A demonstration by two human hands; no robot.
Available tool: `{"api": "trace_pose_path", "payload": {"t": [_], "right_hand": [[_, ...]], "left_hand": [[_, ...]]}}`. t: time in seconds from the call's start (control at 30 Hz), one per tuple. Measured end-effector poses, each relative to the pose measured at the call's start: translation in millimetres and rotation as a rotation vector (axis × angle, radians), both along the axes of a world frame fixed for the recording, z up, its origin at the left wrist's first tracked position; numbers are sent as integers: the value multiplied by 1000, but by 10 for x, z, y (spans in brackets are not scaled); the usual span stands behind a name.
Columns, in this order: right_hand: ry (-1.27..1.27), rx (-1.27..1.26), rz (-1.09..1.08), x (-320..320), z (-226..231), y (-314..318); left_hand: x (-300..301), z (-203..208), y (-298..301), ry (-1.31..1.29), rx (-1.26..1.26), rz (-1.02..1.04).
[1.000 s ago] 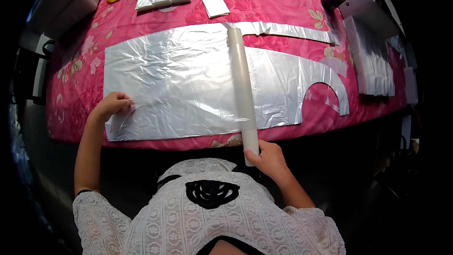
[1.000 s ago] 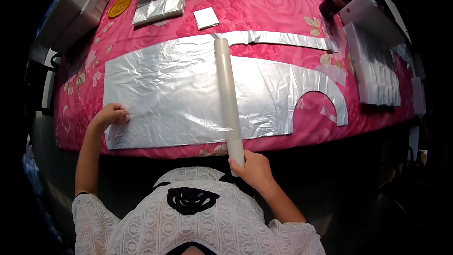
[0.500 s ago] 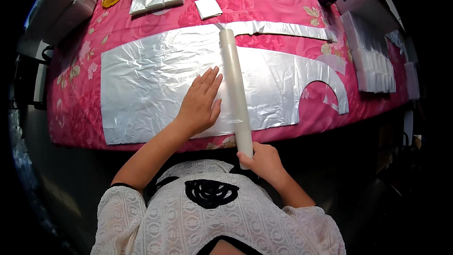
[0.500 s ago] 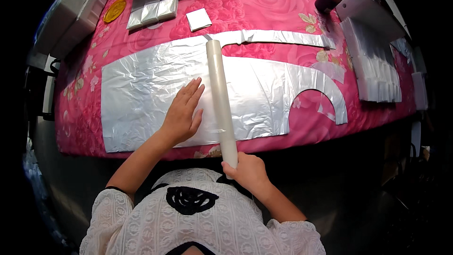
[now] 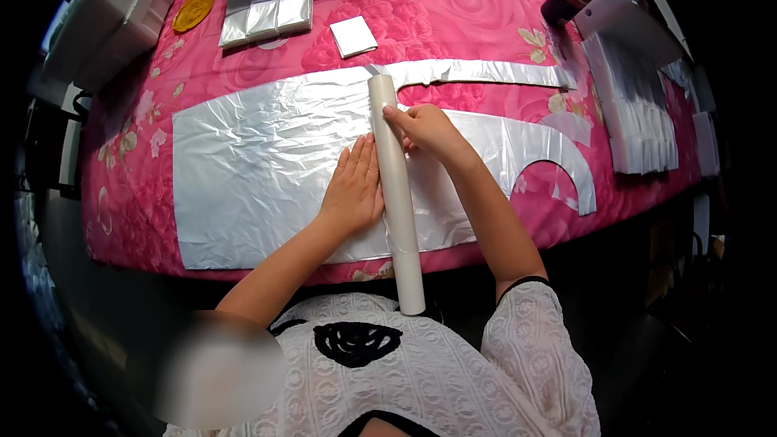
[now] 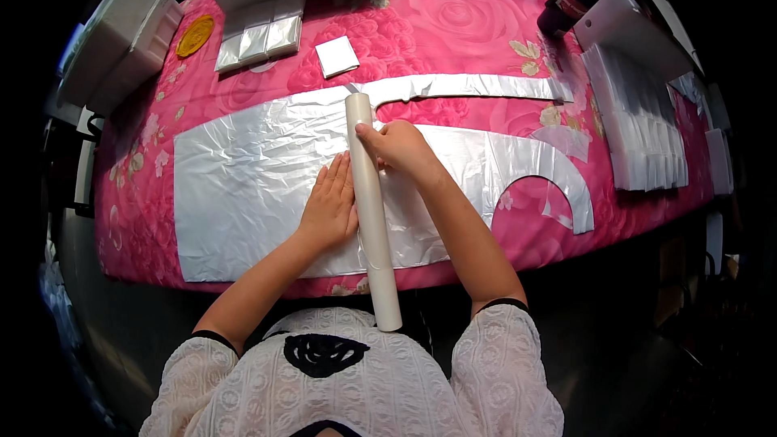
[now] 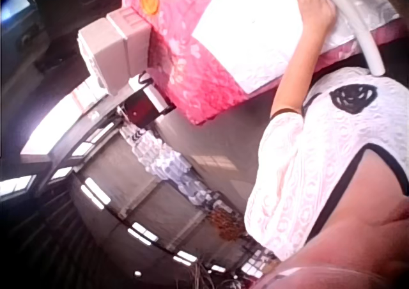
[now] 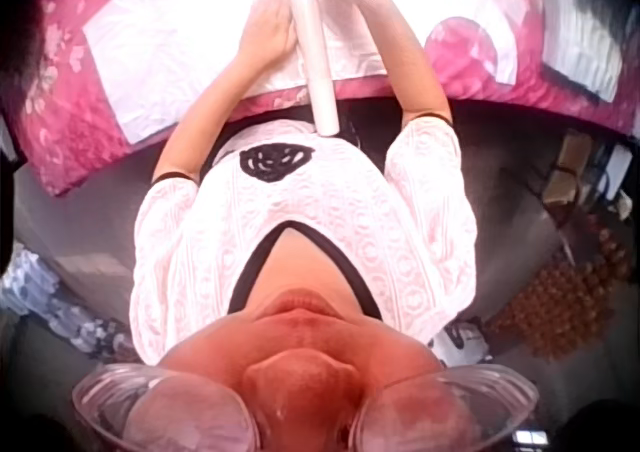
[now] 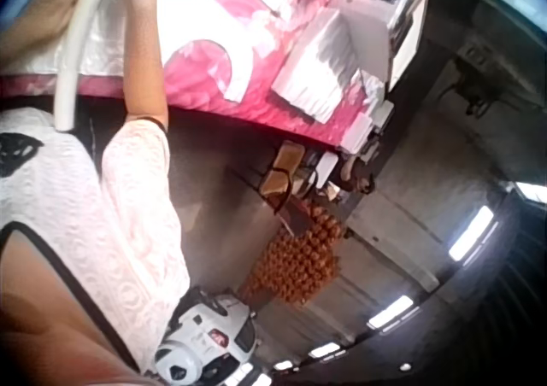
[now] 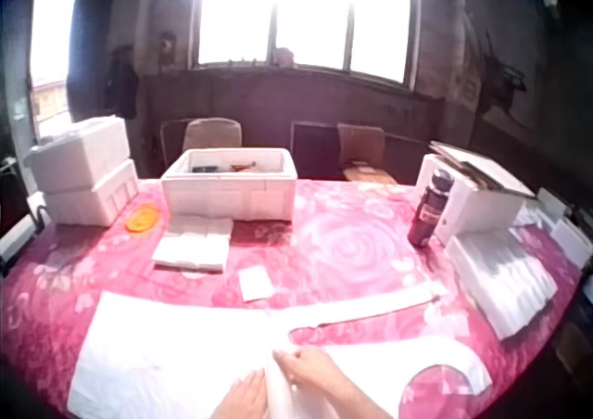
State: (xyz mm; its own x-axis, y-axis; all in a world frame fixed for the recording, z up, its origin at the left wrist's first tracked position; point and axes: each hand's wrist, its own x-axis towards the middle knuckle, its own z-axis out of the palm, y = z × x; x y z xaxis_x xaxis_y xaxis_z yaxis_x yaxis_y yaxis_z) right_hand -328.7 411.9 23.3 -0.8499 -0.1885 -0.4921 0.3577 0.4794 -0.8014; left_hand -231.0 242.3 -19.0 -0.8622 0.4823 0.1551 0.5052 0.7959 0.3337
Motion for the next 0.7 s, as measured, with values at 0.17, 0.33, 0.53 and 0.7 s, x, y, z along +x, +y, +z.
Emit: {"api": "trace_pose_path", "payload": {"t": [0.17, 0.33, 0.53, 0.7], "right_hand": [[-153, -857, -586, -483, -159, -35], [56, -1405, -958, -842, -275, 724], [483, -1385, -800, -824, 434, 1325], [749, -729, -60, -180, 823, -564]], "left_hand": [[11, 33, 2, 3, -37, 18], [14, 23, 2, -14, -7, 9], [15, 6, -5, -13, -17, 7], [75, 41, -81, -81, 18, -12]]}}
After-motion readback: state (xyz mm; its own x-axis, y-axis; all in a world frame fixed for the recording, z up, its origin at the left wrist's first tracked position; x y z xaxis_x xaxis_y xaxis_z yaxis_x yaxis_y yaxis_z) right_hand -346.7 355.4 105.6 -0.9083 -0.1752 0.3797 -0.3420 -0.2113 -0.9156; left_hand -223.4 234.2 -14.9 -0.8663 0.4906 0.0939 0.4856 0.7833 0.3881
